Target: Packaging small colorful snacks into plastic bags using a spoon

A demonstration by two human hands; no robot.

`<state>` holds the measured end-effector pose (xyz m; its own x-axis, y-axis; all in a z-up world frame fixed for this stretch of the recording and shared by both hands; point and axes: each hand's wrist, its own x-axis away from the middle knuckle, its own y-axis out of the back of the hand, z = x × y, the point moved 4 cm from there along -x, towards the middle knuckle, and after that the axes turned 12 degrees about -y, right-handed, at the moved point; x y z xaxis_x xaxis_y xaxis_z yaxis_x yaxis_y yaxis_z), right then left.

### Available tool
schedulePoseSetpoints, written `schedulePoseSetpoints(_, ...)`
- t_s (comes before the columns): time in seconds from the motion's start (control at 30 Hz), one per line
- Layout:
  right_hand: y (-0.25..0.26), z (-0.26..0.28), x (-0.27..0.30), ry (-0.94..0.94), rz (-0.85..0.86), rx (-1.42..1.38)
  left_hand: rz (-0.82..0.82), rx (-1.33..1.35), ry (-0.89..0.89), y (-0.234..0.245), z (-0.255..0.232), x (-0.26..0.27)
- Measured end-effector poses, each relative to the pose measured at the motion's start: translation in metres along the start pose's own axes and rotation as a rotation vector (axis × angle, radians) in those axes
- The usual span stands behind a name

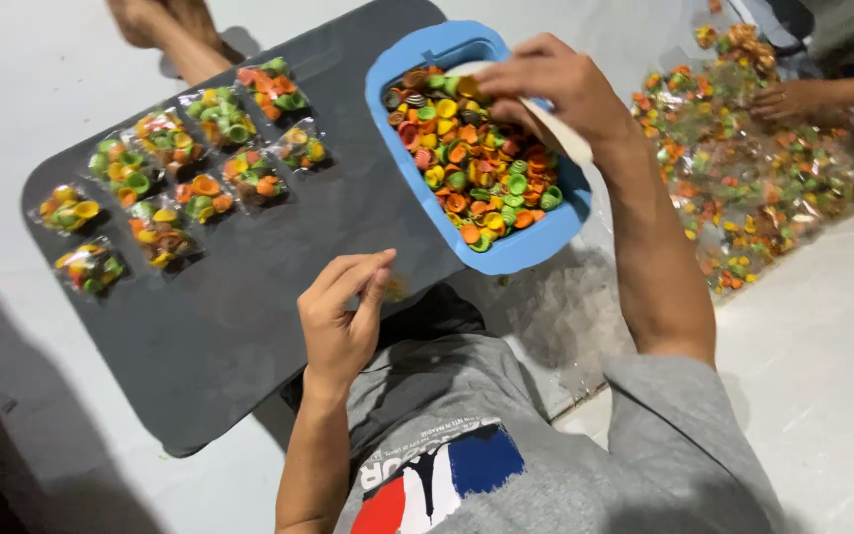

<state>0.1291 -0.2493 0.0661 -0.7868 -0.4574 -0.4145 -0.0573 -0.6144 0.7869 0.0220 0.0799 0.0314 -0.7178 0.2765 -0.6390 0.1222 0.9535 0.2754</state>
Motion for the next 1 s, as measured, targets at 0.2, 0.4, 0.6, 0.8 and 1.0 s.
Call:
schedulePoseSetpoints(0.2, -0.003, 0.025, 0.013, -0.038, -0.038, 0.091, 0.008, 0.026, 0.000, -0.003, -0.001, -0.004)
schedulePoseSetpoints(0.4, -0.004, 0.032, 0.030, -0.205, -0.082, -0.019, 0.008, 0.049, 0.002, -0.007, 0.006, 0.001)
schedulePoseSetpoints(0.6, 0.001, 0.031, 0.055, -0.357, -0.044, -0.200, 0.020, 0.048, 0.010, -0.010, 0.005, 0.001)
schedulePoseSetpoints(0.8, -0.001, 0.026, 0.082, -0.519, -0.123, -0.225, 0.015, 0.043, 0.005, -0.011, 0.007, 0.003)
schedulePoseSetpoints(1.0, -0.002, 0.039, 0.096, -0.642, -0.333, -0.266, 0.004, 0.046, 0.003, -0.010, 0.006, 0.004)
